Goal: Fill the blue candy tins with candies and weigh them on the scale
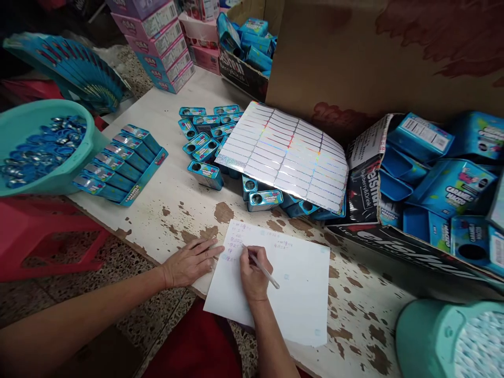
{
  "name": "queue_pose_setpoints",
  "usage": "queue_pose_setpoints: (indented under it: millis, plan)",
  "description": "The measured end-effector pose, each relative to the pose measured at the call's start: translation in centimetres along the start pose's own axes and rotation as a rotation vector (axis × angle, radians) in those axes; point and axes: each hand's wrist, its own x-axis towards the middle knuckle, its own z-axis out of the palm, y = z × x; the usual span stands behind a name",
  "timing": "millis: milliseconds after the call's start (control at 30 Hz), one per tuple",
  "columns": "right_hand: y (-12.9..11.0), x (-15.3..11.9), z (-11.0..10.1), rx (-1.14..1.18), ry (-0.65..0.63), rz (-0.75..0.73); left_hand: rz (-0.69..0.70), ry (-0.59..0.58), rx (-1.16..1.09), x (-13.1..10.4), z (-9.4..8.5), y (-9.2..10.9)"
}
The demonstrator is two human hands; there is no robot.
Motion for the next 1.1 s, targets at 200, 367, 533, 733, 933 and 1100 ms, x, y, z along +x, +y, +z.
queue_pose_setpoints:
  millis: [200,367,533,733,933,1100]
  plan:
    - [0.1,0.2,-0.2,0.109,-0.012,0.077,-0.001,-0.027,0.015,-0.1,-0.1,0.0]
    - [-0.8,0.9,-1.0,0.217,-0.106,0.189,-0.017,-0.044,0.029,-0.4,0.2,0.1]
    - [-1.1,1.7,-1.1,0.183,-0.083,0.201,-0.017,-0.069,0.024,-0.3,-0.1,0.0]
    - [0.2,1.6,0.1,0.103,0.000,0.107,0.009,-0.054,0.024,0.1,-0.5,-0.1]
    - [0.1,1.5,0.1,0.015,0.013,-0.023,0.003,-0.045,0.016,0.1,-0.6,-0.1]
    - [-0.2,1.7,0.0,-0.043,-0.003,-0.074,0.005,-0.043,0.025,0.2,-0.6,-0.1]
